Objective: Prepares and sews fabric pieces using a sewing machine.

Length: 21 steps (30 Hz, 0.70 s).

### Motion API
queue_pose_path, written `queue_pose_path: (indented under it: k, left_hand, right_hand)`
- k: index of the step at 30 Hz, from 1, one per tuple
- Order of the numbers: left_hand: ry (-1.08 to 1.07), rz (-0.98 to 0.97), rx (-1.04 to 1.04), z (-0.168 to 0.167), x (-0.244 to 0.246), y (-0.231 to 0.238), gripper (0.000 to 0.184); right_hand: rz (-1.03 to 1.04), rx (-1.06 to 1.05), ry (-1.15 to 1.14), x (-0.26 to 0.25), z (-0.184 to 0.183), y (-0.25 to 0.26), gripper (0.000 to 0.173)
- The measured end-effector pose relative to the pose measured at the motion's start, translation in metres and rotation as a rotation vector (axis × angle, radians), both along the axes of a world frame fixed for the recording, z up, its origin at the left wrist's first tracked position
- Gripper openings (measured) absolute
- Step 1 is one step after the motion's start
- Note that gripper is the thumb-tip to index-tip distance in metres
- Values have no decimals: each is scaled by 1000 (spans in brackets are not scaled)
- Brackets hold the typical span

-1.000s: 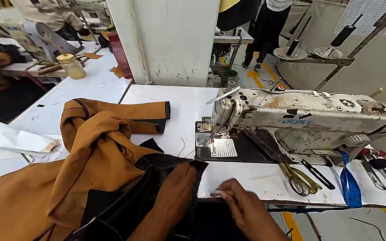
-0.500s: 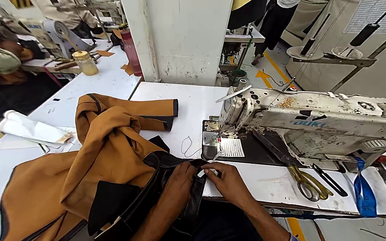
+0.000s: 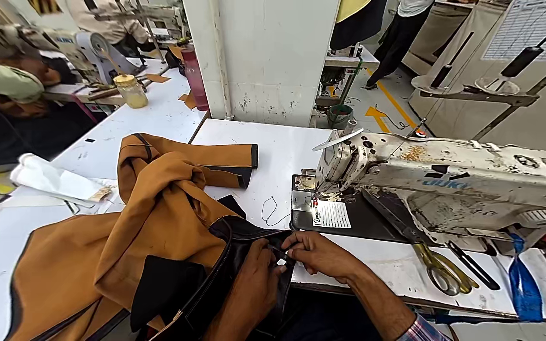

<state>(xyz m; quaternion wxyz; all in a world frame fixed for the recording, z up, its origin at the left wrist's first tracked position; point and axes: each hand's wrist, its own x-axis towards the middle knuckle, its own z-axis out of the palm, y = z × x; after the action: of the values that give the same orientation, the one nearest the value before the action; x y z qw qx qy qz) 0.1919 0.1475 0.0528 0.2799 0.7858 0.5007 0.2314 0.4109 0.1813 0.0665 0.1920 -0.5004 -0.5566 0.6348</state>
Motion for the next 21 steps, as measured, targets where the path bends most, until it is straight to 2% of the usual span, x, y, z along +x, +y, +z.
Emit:
queue_pose_path:
  k: [2, 6, 10, 13, 15, 17, 21]
  left_hand:
    - [1, 54, -46, -3, 4, -1, 39]
    - [-31, 151, -92, -4, 15, 3, 23]
    - [-37, 112, -131, -1, 11, 5, 21]
    - [-17, 88, -125, 2, 7, 6, 19]
    - [-3, 86, -115, 2, 8, 6, 18]
    - [4, 90, -110, 2, 8, 6, 17]
    - [-17, 83, -131, 6, 6, 5, 17]
  right_hand:
    - [-3, 5, 33, 0, -3, -1, 23]
    - [12, 105, -34, 2, -2, -2, 21]
    - [124, 389, -356, 14, 10, -1, 26]
    - [204, 739, -681, 17, 10, 0, 31]
    - [215, 926, -799, 20, 3, 2, 31]
    - [184, 863, -723, 23, 8, 2, 33]
    - [4, 428, -287, 29, 17, 1, 30]
